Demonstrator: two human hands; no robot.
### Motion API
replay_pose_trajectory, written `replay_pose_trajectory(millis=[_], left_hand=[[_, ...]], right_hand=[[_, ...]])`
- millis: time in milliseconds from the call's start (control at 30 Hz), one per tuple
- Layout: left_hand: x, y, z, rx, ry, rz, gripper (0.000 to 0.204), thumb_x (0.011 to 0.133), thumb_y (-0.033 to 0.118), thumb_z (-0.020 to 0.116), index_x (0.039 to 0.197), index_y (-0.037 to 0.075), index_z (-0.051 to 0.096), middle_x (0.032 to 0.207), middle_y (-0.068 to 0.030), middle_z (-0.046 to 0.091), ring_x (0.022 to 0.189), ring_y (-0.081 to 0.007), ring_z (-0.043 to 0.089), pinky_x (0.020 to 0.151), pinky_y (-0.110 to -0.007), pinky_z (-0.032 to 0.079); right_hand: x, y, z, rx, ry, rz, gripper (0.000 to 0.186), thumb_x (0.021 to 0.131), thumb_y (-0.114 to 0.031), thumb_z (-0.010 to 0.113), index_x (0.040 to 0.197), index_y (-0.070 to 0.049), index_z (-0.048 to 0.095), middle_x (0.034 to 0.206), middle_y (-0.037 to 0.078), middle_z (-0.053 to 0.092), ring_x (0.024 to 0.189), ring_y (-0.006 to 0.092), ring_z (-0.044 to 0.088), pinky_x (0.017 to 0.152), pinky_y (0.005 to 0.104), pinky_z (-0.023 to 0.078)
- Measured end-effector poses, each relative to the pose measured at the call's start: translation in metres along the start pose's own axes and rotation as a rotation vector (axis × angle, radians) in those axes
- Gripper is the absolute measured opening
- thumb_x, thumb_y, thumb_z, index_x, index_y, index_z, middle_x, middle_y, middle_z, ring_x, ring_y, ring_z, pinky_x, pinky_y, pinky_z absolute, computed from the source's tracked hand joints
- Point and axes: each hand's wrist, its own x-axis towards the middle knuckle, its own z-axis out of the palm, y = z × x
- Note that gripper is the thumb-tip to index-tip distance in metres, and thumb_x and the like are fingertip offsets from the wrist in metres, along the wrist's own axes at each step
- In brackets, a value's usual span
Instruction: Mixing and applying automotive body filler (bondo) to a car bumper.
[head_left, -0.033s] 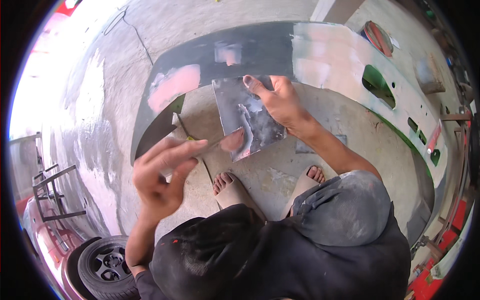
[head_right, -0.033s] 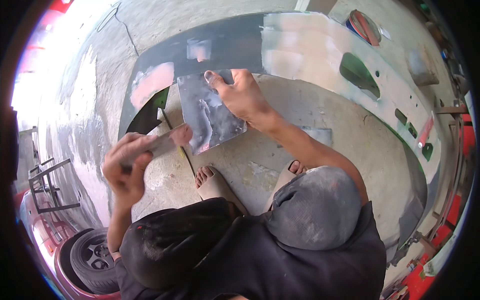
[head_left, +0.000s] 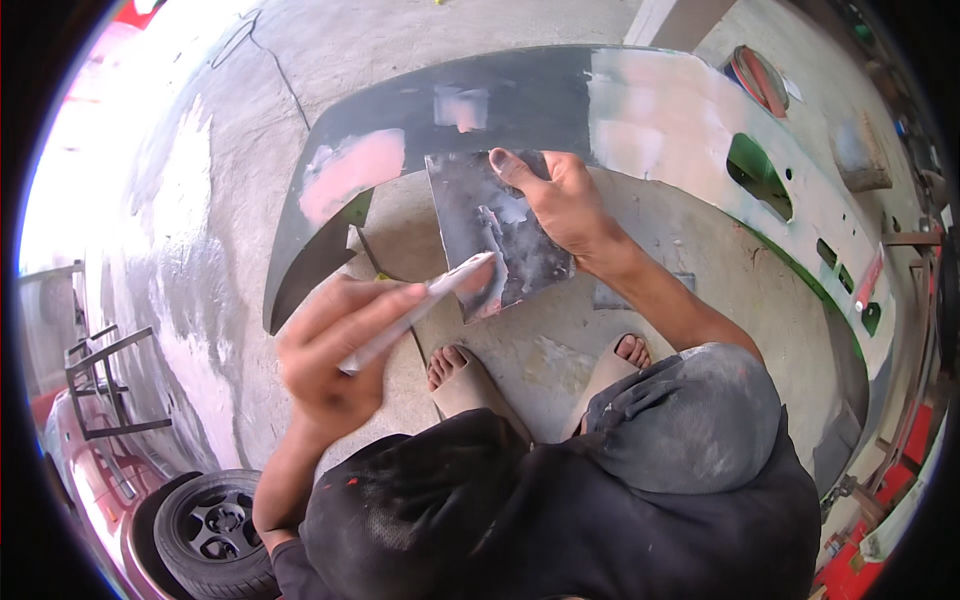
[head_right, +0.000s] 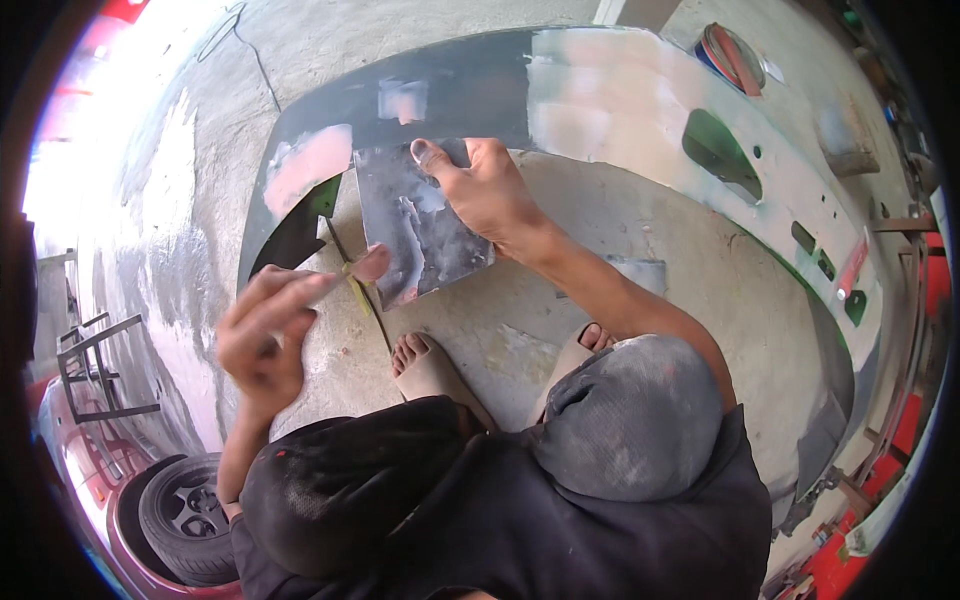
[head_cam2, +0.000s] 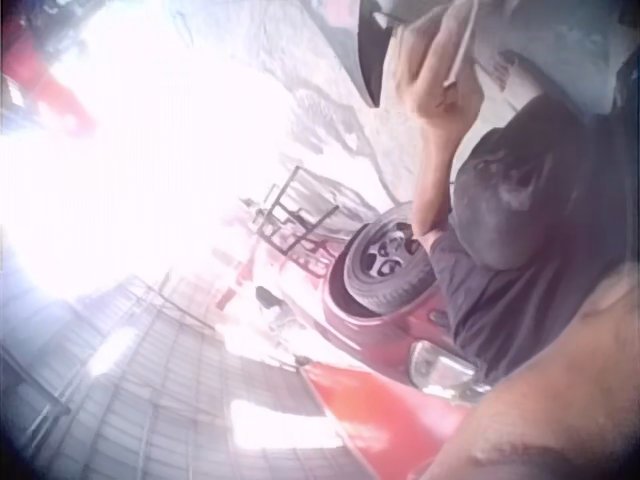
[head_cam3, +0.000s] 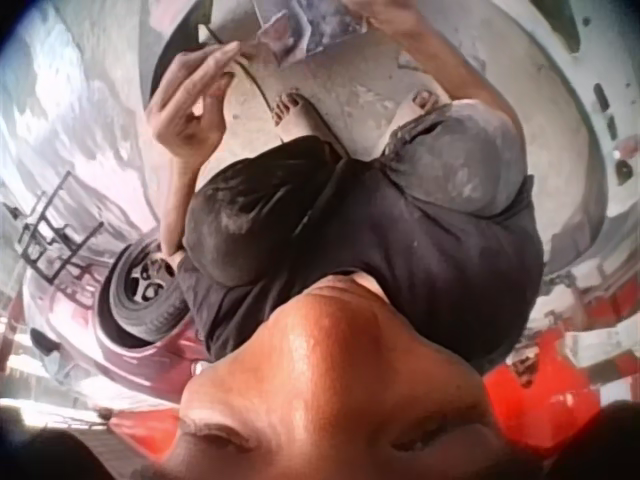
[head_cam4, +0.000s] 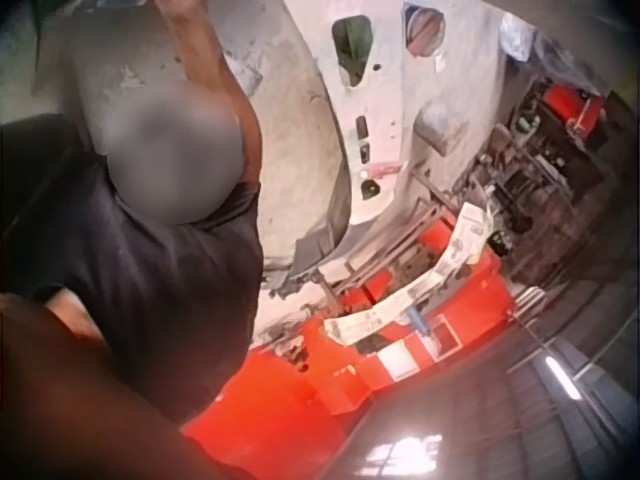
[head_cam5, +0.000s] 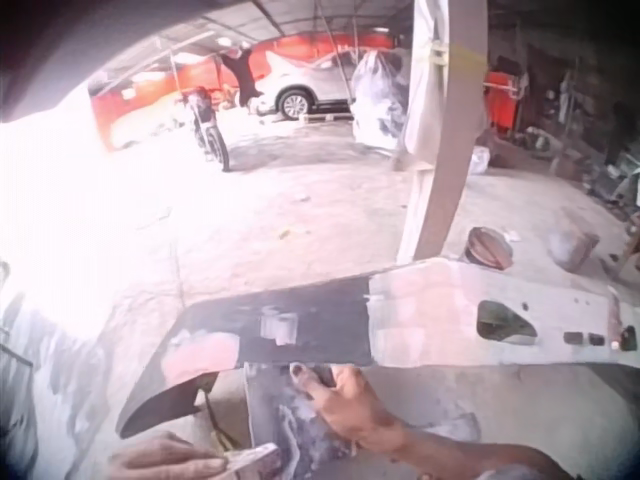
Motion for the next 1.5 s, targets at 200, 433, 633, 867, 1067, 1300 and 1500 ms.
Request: replay_pose_trajectory(millis=[200,433,633,867,1067,1300,1500], left_hand=[[-0.026,-0.041,0.043,0.544,0.184,0.611,0.046,0.062,0.0,0.078,0.107,0.01,0.073,0.107,-0.0142,0.065,0.081,-0.0289,0.065,0.066,-0.034,0.058],[-0.036,-0.067,0.027,0.312,0.183,0.155,0.034,0.077,-0.013,0.06,0.107,-0.001,0.069,0.095,-0.0152,0.069,0.082,-0.0291,0.068,0.076,-0.036,0.054],[0.031,0.013,-0.016,0.449,-0.183,0.221,0.038,0.073,-0.009,0.057,0.106,0.004,0.069,0.092,-0.0108,0.067,0.083,-0.0306,0.065,0.071,-0.037,0.052],[0.03,0.013,-0.006,0.298,-0.452,0.013,0.024,0.08,-0.006,0.06,0.102,-0.002,0.068,0.082,-0.0185,0.063,0.063,-0.0317,0.059,0.058,-0.037,0.047],[0.019,0.0,0.013,0.112,-0.439,-0.214,0.017,0.081,-0.001,0.063,0.097,-0.006,0.065,0.078,-0.024,0.061,0.061,-0.0402,0.057,0.054,-0.041,0.044],[-0.004,-0.009,-0.009,-0.219,-0.282,-0.44,0.014,0.087,0.008,0.067,0.095,-0.003,0.069,0.07,-0.0041,0.064,0.061,-0.008,0.054,0.057,-0.026,0.043],[-0.009,-0.013,0.006,0.285,0.083,0.403,0.038,0.065,-0.002,0.076,0.103,0.004,0.074,0.095,-0.0144,0.071,0.08,-0.0277,0.065,0.066,-0.033,0.053]], right_hand=[[0.001,-0.005,0.008,0.263,-0.107,0.163,0.032,0.094,-0.036,0.065,0.093,-0.005,0.067,0.078,-0.002,0.065,0.062,0.0036,0.057,0.055,0.0195,0.046],[0.002,-0.016,-0.001,0.126,-0.038,0.146,0.03,0.095,-0.034,0.064,0.087,-0.006,0.066,0.067,-0.007,0.054,0.054,0.0028,0.041,0.05,0.0212,0.037],[-0.001,0.0,0.013,-0.093,-0.093,-0.09,0.037,0.097,-0.031,0.06,0.088,0.005,0.061,0.067,-0.001,0.057,0.064,0.0073,0.049,0.057,0.0297,0.044],[-0.006,0.01,0.012,-0.056,-0.116,0.255,0.037,0.095,-0.031,0.062,0.08,0.002,0.062,0.065,0.0,0.056,0.056,0.0079,0.047,0.051,0.0295,0.041],[0.003,0.039,0.01,-0.081,-0.027,0.311,0.024,0.096,-0.025,0.061,0.098,-0.002,0.067,0.089,0.001,0.067,0.079,0.006,0.057,0.069,0.0269,0.047],[0.008,0.029,0.003,-0.341,-0.086,0.225,0.028,0.097,-0.025,0.06,0.109,0.0,0.066,0.097,0.003,0.067,0.087,0.0082,0.059,0.076,0.0273,0.049],[-0.001,0.008,0.023,0.161,-0.215,0.033,0.03,0.096,-0.033,0.063,0.095,-0.003,0.067,0.086,-0.004,0.064,0.075,0.0031,0.054,0.066,0.022,0.045]])
